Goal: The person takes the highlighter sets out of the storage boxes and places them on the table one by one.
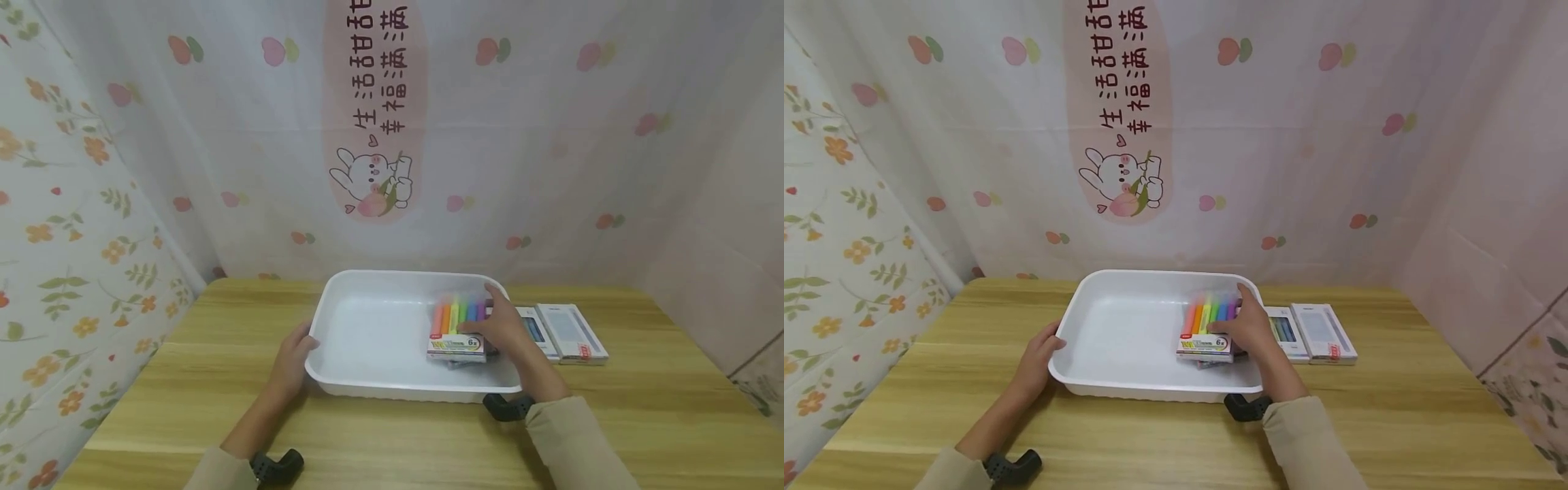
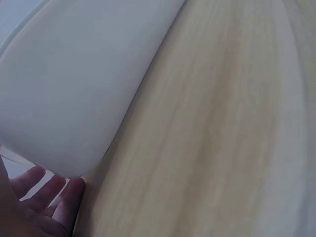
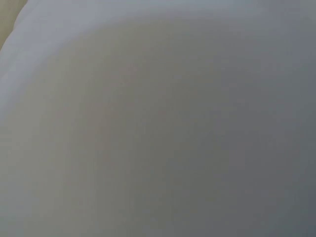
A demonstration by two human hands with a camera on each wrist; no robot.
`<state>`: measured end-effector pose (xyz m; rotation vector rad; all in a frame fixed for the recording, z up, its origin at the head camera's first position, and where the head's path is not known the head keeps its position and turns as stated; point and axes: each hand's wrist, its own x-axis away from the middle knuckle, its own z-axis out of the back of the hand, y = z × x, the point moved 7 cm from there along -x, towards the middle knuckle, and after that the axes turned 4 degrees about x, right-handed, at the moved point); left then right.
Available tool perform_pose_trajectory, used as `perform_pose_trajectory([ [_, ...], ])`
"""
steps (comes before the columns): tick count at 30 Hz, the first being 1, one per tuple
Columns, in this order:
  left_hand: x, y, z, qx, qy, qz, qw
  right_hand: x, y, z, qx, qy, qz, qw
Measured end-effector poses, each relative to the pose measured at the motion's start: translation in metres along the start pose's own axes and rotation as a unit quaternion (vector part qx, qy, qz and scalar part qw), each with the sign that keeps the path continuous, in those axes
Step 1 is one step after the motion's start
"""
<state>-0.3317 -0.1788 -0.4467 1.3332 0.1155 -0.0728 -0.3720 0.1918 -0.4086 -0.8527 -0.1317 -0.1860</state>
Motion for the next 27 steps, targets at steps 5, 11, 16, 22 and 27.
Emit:
perform_pose_trajectory([
  [5,0.0022,0.0006,0.0024,0.007,0.002,-0.001,1.0,-0.0002,-0.0024,-0.0005,0.004,0.012,0.015,1.0],
  [11,-0.0001,0.0015,0.0011,0.009,-0.001,-0.007,0.9999,0.0011,-0.0041,0.0026,-0.001,0.013,0.016,1.0],
  [16,0.0009,0.0022,-0.0025,0.007,-0.004,-0.002,1.0,0.0027,-0.0001,0.0035,-0.001,0.011,0.011,1.0],
  [22,0.0018,0.0034,-0.0028,-0.004,-0.006,0.004,1.0,0.0023,-0.0019,0.0059,-0.016,0.019,0.018,1.0],
  [27,-0.0015,0.0018,-0.002,-0.011,0.0,0.009,0.9999,0.0047,-0.0087,0.0089,-0.018,0.023,0.028,0.999],
])
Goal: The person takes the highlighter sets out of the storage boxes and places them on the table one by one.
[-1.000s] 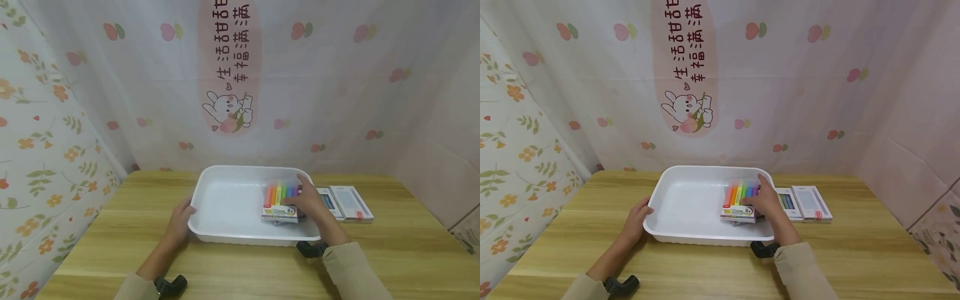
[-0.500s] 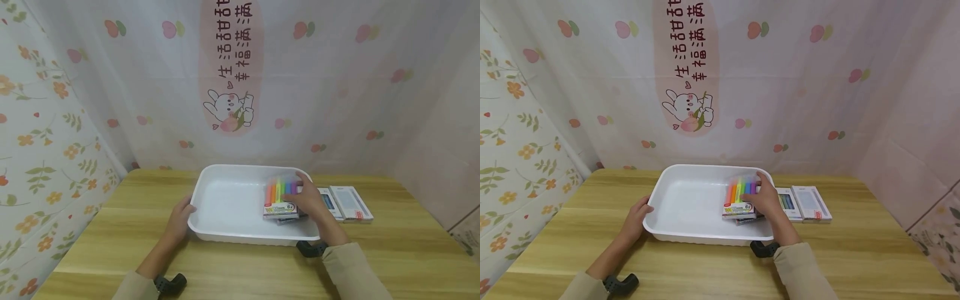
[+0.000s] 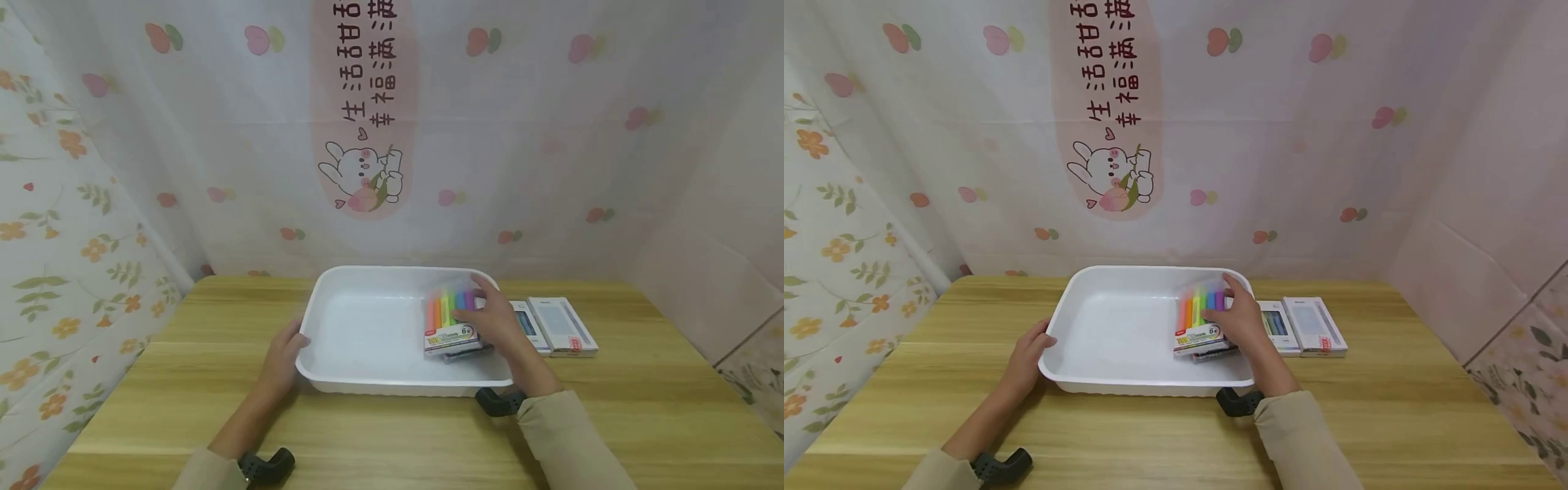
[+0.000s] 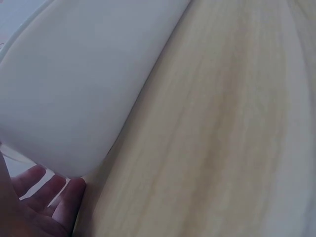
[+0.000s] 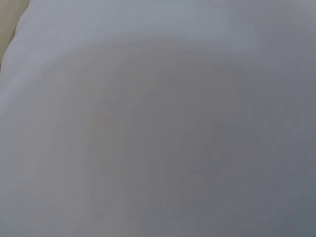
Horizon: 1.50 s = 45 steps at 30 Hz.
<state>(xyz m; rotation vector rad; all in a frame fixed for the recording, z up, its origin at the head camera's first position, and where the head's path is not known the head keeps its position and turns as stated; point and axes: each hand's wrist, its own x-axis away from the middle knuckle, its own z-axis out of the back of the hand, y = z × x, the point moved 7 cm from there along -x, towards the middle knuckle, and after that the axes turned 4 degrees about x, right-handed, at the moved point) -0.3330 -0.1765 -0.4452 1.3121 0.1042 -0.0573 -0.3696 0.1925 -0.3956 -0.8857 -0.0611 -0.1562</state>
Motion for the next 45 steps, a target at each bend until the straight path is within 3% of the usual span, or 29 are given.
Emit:
perform_pose_trajectory([
  [5,-0.002,-0.002,-0.002,0.017,-0.001,0.0,0.9999,0.004,-0.012,0.012,0.011,0.029,0.026,0.999],
  [10,0.001,-0.005,-0.003,0.022,0.014,0.004,0.9997,0.011,-0.018,0.021,-0.008,0.013,0.03,0.999],
  [21,-0.001,-0.004,-0.008,0.025,0.009,0.0,0.9997,0.034,-0.025,0.061,-0.126,-0.03,0.078,0.989],
  [29,0.0,-0.002,-0.007,0.015,0.002,-0.001,0.9999,0.043,-0.004,0.08,-0.154,-0.056,0.103,0.981],
  [40,0.003,-0.003,0.001,0.017,0.008,0.001,0.9998,0.038,0.026,0.11,-0.143,-0.051,0.106,0.983],
  [45,0.003,0.0,0.004,0.016,0.008,0.004,0.9998,0.031,0.045,0.125,-0.22,-0.053,0.078,0.971],
])
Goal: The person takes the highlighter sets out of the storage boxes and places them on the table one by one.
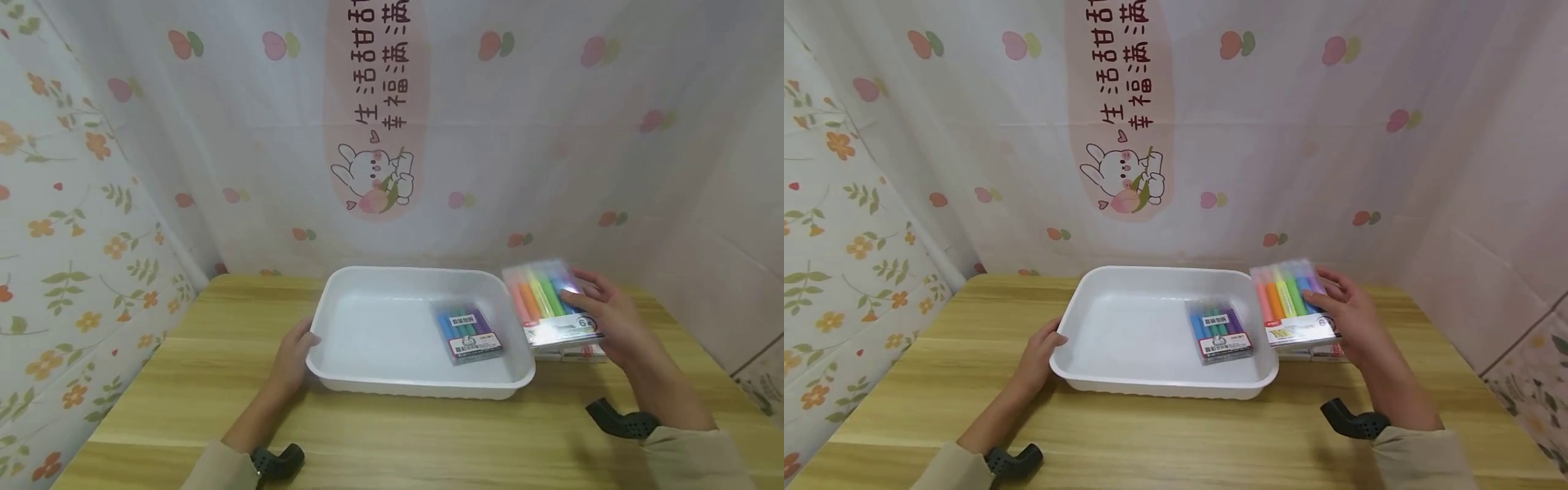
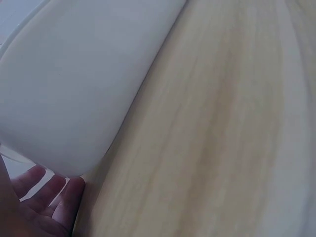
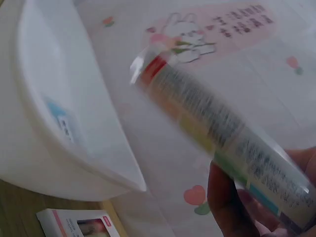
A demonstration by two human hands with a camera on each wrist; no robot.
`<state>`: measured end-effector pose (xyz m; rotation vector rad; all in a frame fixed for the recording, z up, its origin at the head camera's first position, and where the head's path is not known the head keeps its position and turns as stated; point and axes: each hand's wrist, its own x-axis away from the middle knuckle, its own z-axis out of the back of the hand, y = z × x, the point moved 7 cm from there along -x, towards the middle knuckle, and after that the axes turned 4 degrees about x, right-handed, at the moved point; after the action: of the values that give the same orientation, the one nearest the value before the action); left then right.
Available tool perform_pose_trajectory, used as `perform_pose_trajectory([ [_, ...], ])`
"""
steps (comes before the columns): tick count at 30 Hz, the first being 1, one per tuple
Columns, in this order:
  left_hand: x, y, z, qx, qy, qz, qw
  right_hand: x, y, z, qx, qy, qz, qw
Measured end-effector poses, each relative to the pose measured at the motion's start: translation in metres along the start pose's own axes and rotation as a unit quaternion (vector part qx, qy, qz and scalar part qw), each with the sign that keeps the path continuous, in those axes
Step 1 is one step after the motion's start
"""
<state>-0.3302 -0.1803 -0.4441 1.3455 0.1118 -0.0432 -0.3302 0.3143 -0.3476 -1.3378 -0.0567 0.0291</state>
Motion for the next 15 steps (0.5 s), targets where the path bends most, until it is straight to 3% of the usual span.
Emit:
perform_pose_trajectory([
  [3,-0.001,-0.002,0.001,-0.001,0.0,0.002,1.0,-0.002,0.004,0.011,-0.065,0.001,0.001,0.998],
  [6,-0.003,-0.004,0.001,-0.005,0.001,0.003,1.0,-0.001,0.006,0.022,-0.089,0.004,0.007,0.996],
  [11,-0.002,-0.001,0.001,-0.008,0.003,0.005,0.9999,0.002,0.008,0.042,-0.086,0.022,-0.011,0.996],
  [15,0.0,0.001,0.001,-0.006,0.0,0.009,0.9999,0.003,0.017,0.057,-0.114,0.033,-0.032,0.992],
])
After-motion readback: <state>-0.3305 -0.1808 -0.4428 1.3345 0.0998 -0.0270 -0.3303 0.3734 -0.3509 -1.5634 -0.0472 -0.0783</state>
